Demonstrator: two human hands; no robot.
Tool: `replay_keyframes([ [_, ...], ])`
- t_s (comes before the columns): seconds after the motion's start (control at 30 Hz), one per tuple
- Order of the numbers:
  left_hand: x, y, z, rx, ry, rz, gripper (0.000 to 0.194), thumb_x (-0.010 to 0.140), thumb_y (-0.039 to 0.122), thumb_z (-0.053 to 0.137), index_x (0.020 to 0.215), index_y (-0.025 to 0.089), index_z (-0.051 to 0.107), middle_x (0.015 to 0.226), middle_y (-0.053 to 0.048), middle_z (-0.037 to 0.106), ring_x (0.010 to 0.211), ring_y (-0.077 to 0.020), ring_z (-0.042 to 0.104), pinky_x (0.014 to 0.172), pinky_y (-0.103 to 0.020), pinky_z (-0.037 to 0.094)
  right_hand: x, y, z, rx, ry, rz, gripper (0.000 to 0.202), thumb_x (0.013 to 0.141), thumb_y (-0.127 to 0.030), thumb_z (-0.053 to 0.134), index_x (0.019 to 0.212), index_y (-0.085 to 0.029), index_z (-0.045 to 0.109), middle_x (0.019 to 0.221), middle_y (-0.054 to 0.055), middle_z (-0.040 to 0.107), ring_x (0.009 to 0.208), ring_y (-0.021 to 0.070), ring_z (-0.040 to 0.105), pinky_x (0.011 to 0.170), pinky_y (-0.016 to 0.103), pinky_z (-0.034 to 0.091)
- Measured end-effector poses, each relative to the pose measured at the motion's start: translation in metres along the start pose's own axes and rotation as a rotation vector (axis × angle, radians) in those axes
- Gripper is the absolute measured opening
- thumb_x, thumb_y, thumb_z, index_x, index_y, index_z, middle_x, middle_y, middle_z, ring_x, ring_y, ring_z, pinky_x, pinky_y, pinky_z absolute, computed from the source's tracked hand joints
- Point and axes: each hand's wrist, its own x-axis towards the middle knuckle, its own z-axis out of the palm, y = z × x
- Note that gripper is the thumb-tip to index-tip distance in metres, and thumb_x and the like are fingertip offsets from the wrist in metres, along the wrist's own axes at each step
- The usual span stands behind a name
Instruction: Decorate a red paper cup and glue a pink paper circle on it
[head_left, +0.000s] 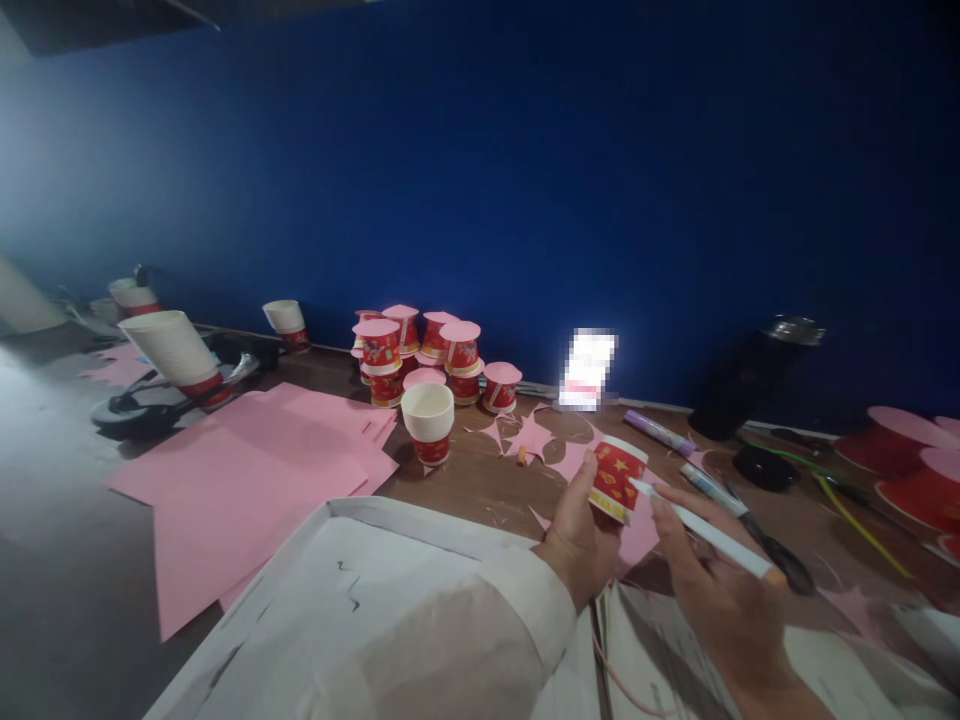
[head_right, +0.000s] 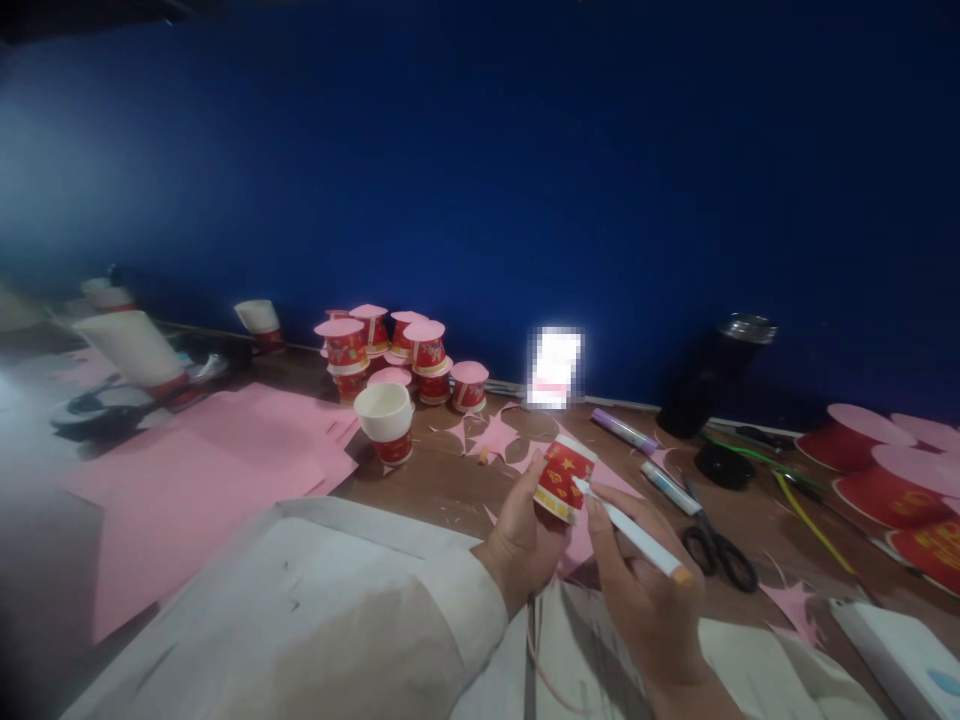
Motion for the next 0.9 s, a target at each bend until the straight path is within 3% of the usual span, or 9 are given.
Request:
replay_keyframes([
  [0.47,-0.0032,0.0009,0.0008,0.009,-0.043,-0.017,0.028,0.095,0.038,0.064,0.096,0.013,0.076,0.096,-0.009,0.077,0.084,-0.0151,0.072,0.086,-0.024,0.055,0.0025,-0.0007,0.0021,0.019,-0.014,-0.059,0.017,0.093,-0.03,0.066,0.106,-0.022,0.074,0.106,0.008,0.077,0.1,0.0239,0.072,0.095,0.039,0.055],
  [0.9,-0.0006,0.0001,-0.001,0.012,-0.047,-0.002,0.026,0.092,0.038,0.067,0.097,0.014,0.076,0.097,-0.009,0.077,0.086,-0.0174,0.072,0.086,-0.027,0.056,0.005,-0.0061,0.0004,-0.04,-0.001,0.046,0.026,0.095,-0.043,0.061,0.1,-0.022,0.075,0.099,0.009,0.077,0.097,0.0271,0.073,0.097,0.044,0.056],
])
